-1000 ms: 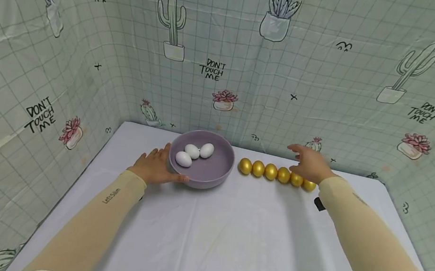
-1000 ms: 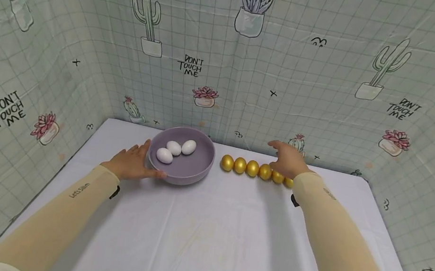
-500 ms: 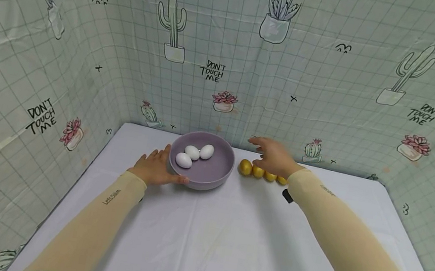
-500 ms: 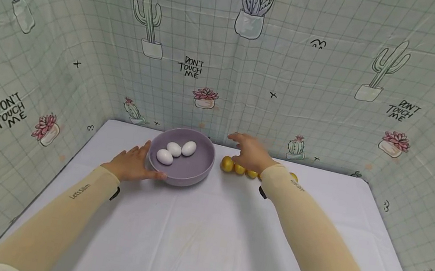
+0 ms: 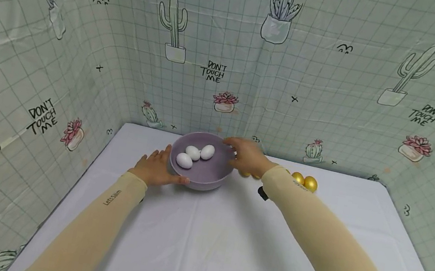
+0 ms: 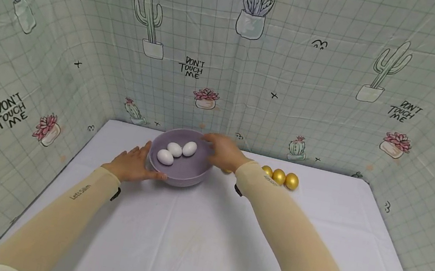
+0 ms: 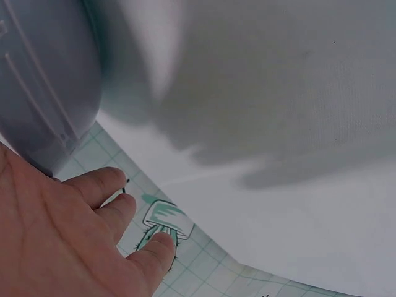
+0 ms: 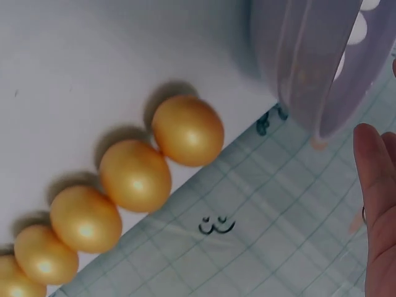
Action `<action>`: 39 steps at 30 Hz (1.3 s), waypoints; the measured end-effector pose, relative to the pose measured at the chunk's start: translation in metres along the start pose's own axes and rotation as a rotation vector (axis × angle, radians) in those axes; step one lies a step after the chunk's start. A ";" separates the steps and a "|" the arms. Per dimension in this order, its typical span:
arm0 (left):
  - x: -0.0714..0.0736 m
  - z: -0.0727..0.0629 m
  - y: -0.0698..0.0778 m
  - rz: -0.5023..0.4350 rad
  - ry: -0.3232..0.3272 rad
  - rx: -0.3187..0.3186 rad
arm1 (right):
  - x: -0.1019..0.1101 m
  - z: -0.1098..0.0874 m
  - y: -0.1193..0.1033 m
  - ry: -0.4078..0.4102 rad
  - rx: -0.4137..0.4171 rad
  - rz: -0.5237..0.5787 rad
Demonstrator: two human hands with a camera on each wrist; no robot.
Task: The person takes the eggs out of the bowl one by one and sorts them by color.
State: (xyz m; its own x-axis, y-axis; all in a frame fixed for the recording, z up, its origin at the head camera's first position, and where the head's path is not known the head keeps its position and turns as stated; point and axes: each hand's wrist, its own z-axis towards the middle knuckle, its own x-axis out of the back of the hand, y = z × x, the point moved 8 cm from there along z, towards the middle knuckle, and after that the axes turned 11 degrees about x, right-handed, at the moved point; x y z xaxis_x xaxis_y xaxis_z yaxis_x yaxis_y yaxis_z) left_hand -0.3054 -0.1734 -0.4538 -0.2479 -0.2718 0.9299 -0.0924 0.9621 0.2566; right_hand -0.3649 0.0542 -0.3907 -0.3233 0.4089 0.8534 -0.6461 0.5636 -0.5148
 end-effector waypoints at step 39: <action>0.001 0.003 -0.001 0.013 -0.003 -0.015 | -0.098 0.062 -0.036 -0.178 0.085 0.011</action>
State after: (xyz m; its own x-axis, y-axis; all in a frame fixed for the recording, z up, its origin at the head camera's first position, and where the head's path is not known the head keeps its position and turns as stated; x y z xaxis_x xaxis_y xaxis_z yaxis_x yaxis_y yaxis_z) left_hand -0.3083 -0.1744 -0.4533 -0.2516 -0.2590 0.9325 -0.0742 0.9659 0.2482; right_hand -0.3530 -0.0511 -0.4502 -0.4429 0.2775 0.8525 -0.6953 0.4940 -0.5220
